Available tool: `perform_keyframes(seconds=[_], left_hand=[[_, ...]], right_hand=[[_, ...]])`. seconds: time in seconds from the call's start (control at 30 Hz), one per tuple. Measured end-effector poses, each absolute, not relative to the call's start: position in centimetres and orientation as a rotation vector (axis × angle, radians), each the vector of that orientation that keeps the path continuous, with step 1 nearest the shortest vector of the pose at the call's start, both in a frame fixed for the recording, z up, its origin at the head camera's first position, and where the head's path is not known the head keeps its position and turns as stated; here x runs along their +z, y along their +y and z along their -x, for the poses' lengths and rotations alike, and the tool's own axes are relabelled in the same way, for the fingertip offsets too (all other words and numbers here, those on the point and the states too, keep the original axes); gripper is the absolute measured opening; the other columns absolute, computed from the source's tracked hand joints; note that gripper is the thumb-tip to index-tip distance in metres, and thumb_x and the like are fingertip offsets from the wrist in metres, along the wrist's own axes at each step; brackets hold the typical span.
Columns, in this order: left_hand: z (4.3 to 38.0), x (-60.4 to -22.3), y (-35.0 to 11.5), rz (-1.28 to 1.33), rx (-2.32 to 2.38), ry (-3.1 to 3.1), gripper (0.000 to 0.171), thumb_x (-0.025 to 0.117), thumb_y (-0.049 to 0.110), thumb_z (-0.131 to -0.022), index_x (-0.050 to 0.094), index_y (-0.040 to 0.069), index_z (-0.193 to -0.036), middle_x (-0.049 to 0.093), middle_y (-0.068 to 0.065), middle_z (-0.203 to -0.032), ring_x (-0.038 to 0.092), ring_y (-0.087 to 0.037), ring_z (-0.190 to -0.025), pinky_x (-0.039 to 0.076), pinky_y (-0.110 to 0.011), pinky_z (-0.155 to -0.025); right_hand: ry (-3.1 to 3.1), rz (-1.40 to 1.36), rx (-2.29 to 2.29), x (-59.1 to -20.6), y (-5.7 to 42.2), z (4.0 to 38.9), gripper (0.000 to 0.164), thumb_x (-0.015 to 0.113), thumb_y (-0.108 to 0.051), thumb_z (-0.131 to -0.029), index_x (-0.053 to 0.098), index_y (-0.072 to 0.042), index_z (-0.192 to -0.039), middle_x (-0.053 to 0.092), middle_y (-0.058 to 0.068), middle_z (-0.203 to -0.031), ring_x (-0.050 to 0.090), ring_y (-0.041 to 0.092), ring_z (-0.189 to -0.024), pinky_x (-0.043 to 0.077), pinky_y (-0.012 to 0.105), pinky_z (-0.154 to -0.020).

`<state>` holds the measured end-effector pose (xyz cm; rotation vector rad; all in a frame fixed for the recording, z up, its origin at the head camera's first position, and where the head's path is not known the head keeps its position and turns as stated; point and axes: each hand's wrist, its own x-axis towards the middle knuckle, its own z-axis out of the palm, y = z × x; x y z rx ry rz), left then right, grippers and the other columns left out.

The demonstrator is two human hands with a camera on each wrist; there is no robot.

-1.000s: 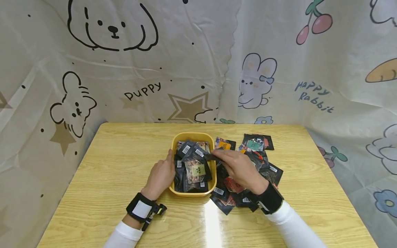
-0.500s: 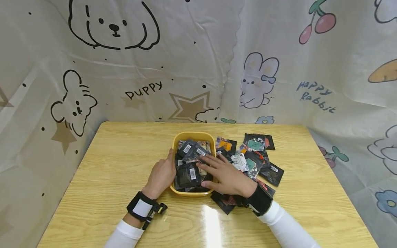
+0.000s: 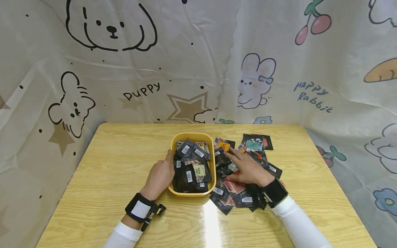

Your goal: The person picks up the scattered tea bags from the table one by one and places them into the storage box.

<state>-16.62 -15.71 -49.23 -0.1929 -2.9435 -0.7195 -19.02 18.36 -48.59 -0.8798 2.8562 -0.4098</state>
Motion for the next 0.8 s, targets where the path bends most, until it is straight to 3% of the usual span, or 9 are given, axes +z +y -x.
perform_keyframes(seconds=[0.2,0.33,0.43,0.57,0.8], left_hand=[[16.6,-49.1,-15.7,0.189,-0.736,-2.964,0.053,0.046,0.011,-0.098,0.037,-0.006,-0.148,0.054,-0.007,-0.057,0.047,-0.014,-0.044,0.033,-0.027,-0.040],[16.7,-49.1,-15.9,0.179,-0.733,-2.966,0.053,0.047,0.011,-0.099,0.037,-0.005,-0.148,0.052,-0.005,-0.056,0.046,-0.014,-0.043,0.032,-0.027,-0.040],[16.7,-49.1,-15.9,0.186,-0.733,-2.959,0.053,0.047,0.010,-0.098,0.037,-0.006,-0.148,0.051,-0.005,-0.056,0.045,-0.014,-0.043,0.032,-0.027,-0.040],[16.6,-49.1,-16.0,0.181,-0.734,-2.965,0.053,0.046,0.011,-0.099,0.037,-0.006,-0.148,0.052,-0.005,-0.056,0.046,-0.014,-0.043,0.032,-0.027,-0.040],[16.6,-49.0,-16.0,0.175,-0.745,-2.976,0.053,0.046,0.012,-0.099,0.036,-0.005,-0.149,0.051,-0.004,-0.056,0.046,-0.013,-0.043,0.032,-0.026,-0.040]], right_hand=[[2.860,0.877,-0.296,-49.8,18.4,19.4,0.071,0.069,-0.042,-0.089,0.043,-0.014,-0.149,0.036,0.021,-0.155,0.040,0.041,-0.139,0.036,0.055,-0.109],[2.898,0.892,-0.274,-49.7,18.0,19.6,0.063,0.072,-0.029,-0.089,0.049,-0.013,-0.145,0.043,0.021,-0.149,0.048,0.040,-0.133,0.043,0.054,-0.103],[2.920,0.898,-0.276,-49.5,17.9,19.6,0.066,0.077,-0.024,-0.085,0.051,-0.012,-0.144,0.052,0.018,-0.136,0.058,0.032,-0.113,0.050,0.047,-0.089],[2.952,0.947,-0.253,-49.6,18.0,19.7,0.064,0.077,-0.018,-0.084,0.053,-0.009,-0.142,0.056,0.012,-0.114,0.053,0.021,-0.089,0.046,0.036,-0.072],[3.041,1.011,-0.219,-47.9,18.5,19.1,0.042,0.070,-0.013,-0.090,0.062,-0.005,-0.131,0.065,0.010,-0.102,0.064,0.024,-0.087,0.052,0.038,-0.074]])
